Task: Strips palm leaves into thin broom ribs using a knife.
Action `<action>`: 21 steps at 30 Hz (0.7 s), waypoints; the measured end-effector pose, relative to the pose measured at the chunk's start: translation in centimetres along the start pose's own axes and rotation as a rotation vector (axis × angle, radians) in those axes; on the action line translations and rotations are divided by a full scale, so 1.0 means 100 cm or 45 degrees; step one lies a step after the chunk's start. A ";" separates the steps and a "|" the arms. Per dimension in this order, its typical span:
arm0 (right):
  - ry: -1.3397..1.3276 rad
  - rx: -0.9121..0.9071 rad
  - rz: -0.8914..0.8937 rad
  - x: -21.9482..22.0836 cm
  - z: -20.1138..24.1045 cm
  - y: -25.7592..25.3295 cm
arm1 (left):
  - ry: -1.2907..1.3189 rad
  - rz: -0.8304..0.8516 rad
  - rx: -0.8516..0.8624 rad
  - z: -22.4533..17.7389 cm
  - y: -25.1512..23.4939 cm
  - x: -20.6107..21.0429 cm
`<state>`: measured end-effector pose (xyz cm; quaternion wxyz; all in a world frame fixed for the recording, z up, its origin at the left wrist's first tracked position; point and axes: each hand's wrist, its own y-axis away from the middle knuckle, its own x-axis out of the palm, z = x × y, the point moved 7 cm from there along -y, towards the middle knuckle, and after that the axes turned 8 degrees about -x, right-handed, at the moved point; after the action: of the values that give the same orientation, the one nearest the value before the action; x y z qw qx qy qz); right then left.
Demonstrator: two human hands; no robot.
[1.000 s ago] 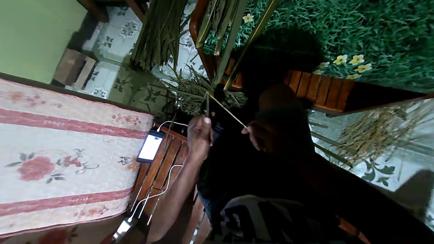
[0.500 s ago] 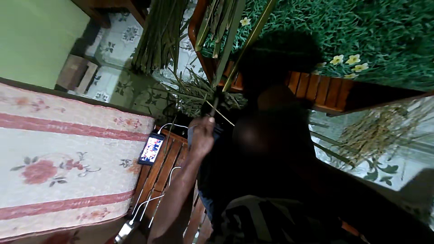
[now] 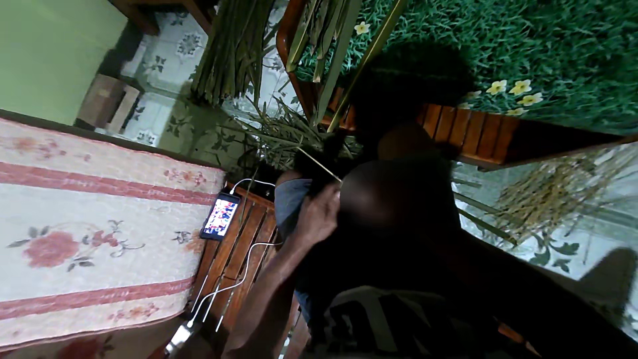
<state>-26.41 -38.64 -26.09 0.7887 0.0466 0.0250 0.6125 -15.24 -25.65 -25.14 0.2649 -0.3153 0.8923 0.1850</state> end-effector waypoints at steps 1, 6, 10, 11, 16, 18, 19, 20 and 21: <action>-0.071 0.056 0.020 0.001 -0.002 0.002 | 0.055 -0.019 -0.115 0.009 -0.006 -0.007; -0.174 0.106 0.003 0.000 -0.001 0.003 | -0.006 0.056 -0.089 0.000 -0.007 0.000; -0.013 0.095 -0.043 -0.007 0.001 0.006 | 0.124 -0.171 -0.410 0.038 -0.030 -0.045; 0.069 0.066 -0.051 -0.009 0.001 0.004 | 0.147 -0.239 -0.383 0.037 -0.031 -0.049; 0.485 -0.107 -0.086 -0.007 0.002 -0.004 | -0.196 0.035 0.015 -0.020 0.006 0.002; 0.551 -0.196 -0.102 -0.007 0.002 -0.002 | -0.260 0.075 0.000 -0.012 0.003 0.008; 0.588 -0.216 -0.102 -0.008 0.000 -0.001 | -0.229 0.079 -0.078 -0.001 -0.002 0.004; 0.611 -0.221 -0.095 -0.009 -0.001 0.000 | -0.198 0.073 -0.160 0.009 -0.007 -0.002; 0.659 -0.240 -0.087 -0.009 -0.001 0.000 | -0.198 0.059 -0.199 0.013 -0.010 -0.006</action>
<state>-26.68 -39.49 -26.17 0.7773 -0.1858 0.1700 0.5766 -13.74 -25.42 -26.00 0.3037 -0.2989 0.8589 0.2840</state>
